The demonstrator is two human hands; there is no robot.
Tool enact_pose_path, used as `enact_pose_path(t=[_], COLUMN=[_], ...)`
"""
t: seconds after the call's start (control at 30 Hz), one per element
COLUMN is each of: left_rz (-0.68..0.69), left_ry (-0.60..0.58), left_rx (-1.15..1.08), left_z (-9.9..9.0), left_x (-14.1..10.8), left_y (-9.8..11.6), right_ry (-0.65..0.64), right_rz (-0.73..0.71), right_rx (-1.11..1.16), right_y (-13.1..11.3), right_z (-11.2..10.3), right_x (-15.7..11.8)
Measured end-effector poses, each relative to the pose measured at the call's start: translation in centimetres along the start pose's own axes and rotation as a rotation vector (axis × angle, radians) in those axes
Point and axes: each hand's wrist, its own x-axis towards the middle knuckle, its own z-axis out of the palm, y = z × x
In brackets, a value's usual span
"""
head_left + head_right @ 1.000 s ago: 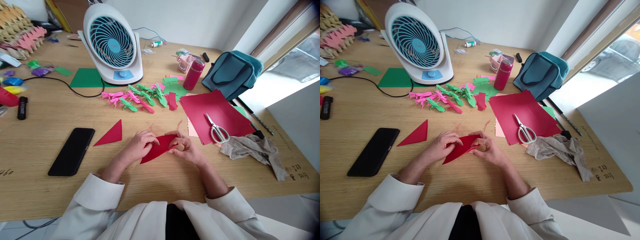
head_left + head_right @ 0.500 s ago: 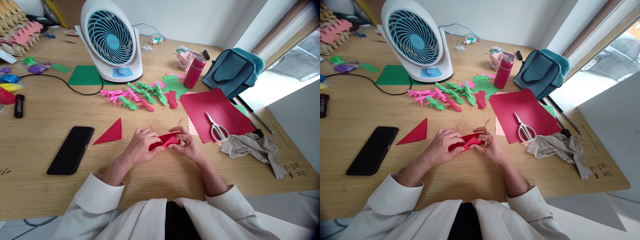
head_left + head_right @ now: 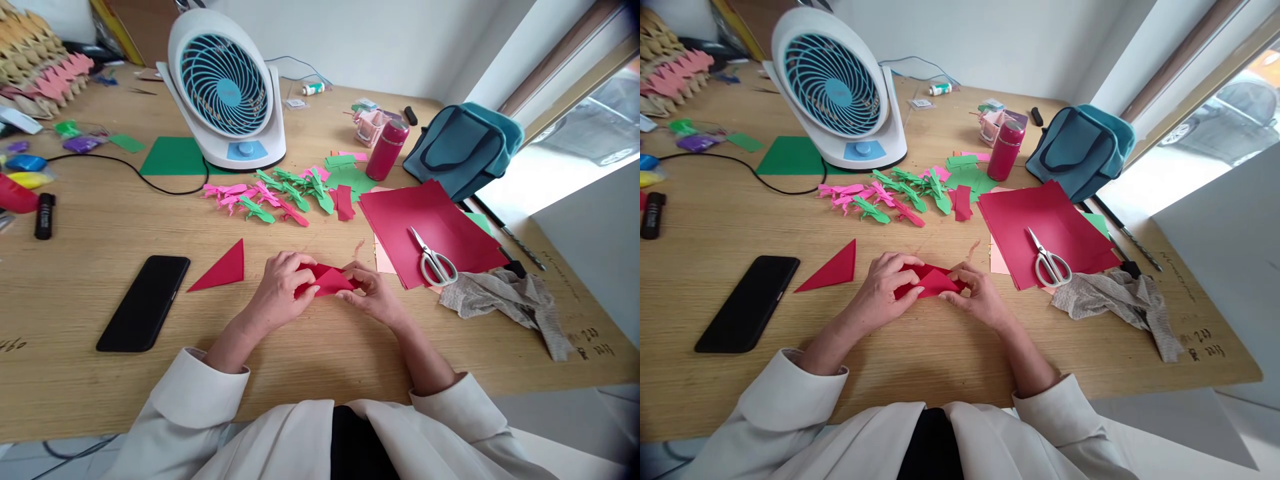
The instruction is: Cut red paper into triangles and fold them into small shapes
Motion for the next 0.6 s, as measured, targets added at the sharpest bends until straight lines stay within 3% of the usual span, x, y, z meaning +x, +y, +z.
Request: enact_pose_path(t=[0.13,0.37,0.6], left_rz=[-0.010,0.028,-0.039], left_ry=[-0.056,-0.001,-0.024], left_rx=[-0.044,-0.144,-0.107], left_z=[0.0,0.7,0.5], left_x=[0.1,0.3,0.2], left_y=[0.3,2.1,1.1], right_ry=[0.044,0.004,0.011], right_rz=[-0.020,-0.051,-0.031], right_rx=[-0.026,-0.069,-0.063], right_y=[0.3,0.6,0.5], right_z=[0.2,1.0,0.7], right_x=[0.0,-0.1,-0.1])
